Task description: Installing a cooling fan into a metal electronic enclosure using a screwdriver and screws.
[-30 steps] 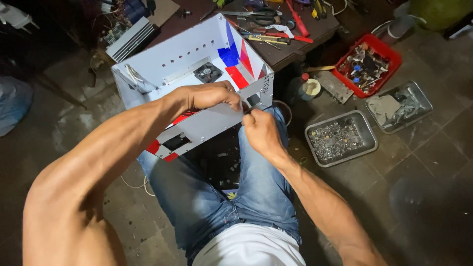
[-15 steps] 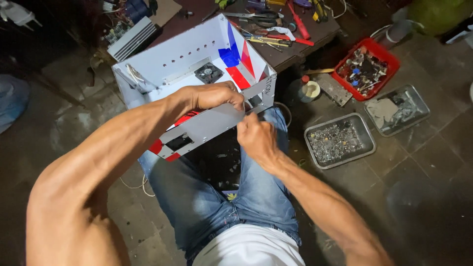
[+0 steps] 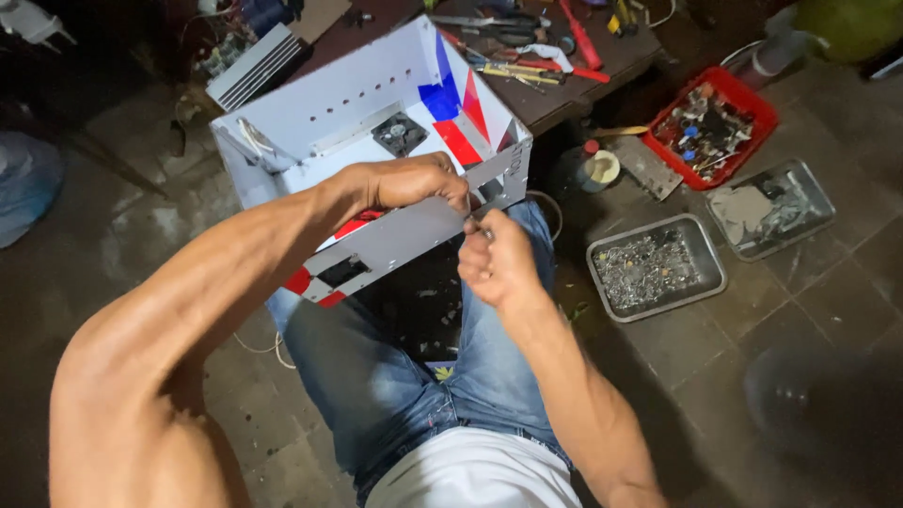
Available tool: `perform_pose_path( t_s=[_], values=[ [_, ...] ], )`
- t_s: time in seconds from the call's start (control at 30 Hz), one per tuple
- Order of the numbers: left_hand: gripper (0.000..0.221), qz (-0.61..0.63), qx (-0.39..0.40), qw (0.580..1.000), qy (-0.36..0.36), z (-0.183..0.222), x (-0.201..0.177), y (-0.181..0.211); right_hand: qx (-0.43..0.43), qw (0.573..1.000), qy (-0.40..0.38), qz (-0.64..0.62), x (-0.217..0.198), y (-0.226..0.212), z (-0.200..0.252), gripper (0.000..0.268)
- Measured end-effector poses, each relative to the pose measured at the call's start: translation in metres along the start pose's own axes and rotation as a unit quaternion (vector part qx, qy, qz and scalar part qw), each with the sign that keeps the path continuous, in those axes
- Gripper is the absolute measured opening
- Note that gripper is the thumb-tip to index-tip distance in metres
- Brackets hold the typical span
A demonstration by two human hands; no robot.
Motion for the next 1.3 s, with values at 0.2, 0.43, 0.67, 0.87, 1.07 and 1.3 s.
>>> perform_pose_path(
  t_s=[0.2, 0.43, 0.67, 0.87, 1.07, 1.3],
  values=[
    [0.023, -0.004, 0.022, 1.0, -0.006, -0.006, -0.004, -0.007, 0.076, 0.991, -0.094, -0.059, -0.004, 0.012, -0.021, 0.013],
    [0.024, -0.029, 0.041, 0.999, -0.014, -0.003, -0.005, -0.008, -0.746, 0.409, 0.149, 0.503, 0.004, -0.017, 0.019, 0.013],
    [0.023, -0.04, 0.047, 0.998, -0.016, -0.016, -0.002, -0.015, -0.649, 0.644, 0.116, 0.388, -0.006, -0.013, -0.008, 0.021],
    [0.027, -0.058, 0.049, 0.997, -0.02, -0.029, -0.01, -0.032, 0.099, 0.99, -0.062, -0.084, 0.005, -0.004, -0.005, 0.01],
    [0.023, -0.04, 0.062, 0.997, -0.017, -0.019, -0.01, -0.023, -0.227, 0.944, 0.102, 0.215, -0.002, -0.007, -0.011, 0.017],
    [0.026, -0.04, 0.069, 0.997, -0.014, -0.011, -0.005, -0.015, -0.812, 0.288, 0.146, 0.487, 0.007, -0.025, 0.028, 0.011]
  ],
)
Point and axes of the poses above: each hand's wrist, its own z-axis away from the middle knuckle, its own x-axis out of the palm, y = z × x, the point moved 4 cm from there along -z, towards the middle knuckle, and after that the axes turned 13 degrees about y, right-handed, at the moved point
